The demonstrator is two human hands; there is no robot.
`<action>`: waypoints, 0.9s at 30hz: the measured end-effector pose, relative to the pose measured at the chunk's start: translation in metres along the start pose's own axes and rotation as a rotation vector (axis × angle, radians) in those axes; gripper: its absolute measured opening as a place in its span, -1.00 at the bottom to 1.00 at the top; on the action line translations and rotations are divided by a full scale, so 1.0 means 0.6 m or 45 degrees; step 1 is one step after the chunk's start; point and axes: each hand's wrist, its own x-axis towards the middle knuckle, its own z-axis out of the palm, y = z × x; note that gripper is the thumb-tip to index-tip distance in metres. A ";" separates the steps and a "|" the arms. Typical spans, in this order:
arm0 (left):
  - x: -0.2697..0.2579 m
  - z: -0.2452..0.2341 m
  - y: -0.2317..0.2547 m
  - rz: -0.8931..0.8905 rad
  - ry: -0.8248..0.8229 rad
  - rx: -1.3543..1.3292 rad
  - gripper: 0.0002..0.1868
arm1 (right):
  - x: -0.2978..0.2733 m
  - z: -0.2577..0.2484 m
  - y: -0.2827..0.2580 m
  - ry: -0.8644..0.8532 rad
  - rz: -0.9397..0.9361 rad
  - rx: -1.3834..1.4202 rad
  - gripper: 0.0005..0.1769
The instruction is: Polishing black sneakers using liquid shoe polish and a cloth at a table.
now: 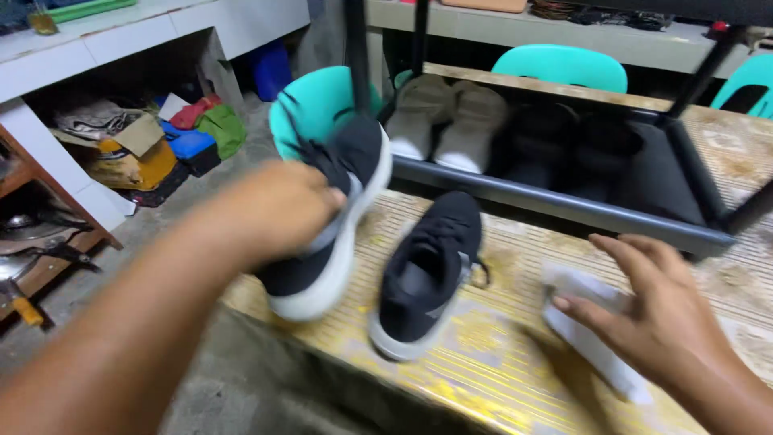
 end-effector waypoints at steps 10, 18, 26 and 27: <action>0.045 0.094 -0.004 0.088 -0.318 -0.072 -0.59 | -0.051 0.045 -0.248 -0.095 0.025 0.775 -0.20; 0.034 0.082 0.023 0.009 -0.426 -0.138 -0.69 | -0.043 0.114 -0.264 0.158 -0.232 0.720 -0.46; 0.024 0.074 0.012 -0.111 -0.447 -0.057 -0.69 | -0.029 0.104 -0.303 0.050 -0.233 0.801 -0.53; 0.025 0.076 0.011 -0.086 -0.417 -0.031 -0.68 | -0.026 0.100 -0.314 0.002 -0.173 0.845 -0.53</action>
